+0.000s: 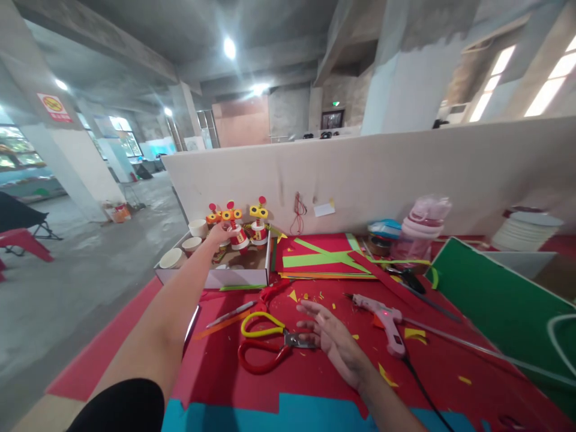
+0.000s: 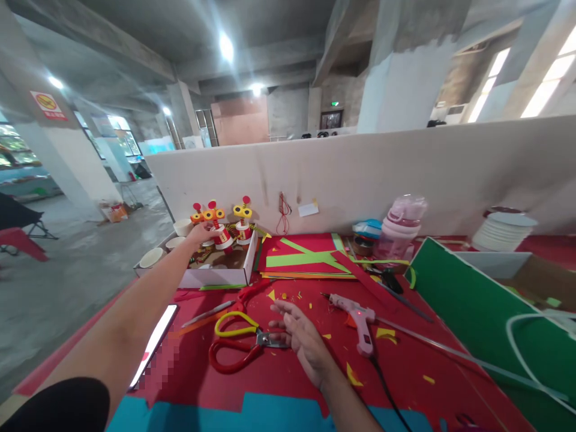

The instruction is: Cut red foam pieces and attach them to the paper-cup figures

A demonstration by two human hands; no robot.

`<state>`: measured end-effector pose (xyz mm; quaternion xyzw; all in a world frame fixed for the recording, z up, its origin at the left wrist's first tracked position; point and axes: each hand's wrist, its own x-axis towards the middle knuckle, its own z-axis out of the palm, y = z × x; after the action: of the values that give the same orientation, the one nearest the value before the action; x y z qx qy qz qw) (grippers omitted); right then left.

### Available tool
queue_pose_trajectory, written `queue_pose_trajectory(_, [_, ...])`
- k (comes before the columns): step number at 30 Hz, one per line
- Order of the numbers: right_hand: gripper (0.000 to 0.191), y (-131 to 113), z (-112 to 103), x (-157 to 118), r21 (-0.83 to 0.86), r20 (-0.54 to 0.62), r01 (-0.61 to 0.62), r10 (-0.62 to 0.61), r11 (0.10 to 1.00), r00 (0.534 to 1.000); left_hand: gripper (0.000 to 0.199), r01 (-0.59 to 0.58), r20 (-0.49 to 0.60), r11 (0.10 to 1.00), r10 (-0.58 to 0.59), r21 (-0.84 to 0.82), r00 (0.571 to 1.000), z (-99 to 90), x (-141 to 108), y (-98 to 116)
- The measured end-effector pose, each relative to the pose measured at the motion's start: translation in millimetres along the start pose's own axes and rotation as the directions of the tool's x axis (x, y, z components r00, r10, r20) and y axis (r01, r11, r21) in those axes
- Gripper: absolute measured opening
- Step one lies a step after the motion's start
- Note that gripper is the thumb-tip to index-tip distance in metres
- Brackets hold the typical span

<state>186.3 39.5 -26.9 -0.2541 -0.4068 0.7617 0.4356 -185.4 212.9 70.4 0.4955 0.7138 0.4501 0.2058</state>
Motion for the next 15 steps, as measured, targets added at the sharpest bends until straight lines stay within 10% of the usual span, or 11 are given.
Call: queue_pose_trajectory(15, [0.033, -1.7, 2.7, -0.1, -0.001, -0.036, -0.035, 0.035, 0.999, 0.999, 0.054, -0.075, 0.075, 0.995, 0.071, 0.058, 0.995, 5.4, 28.0, -17.9])
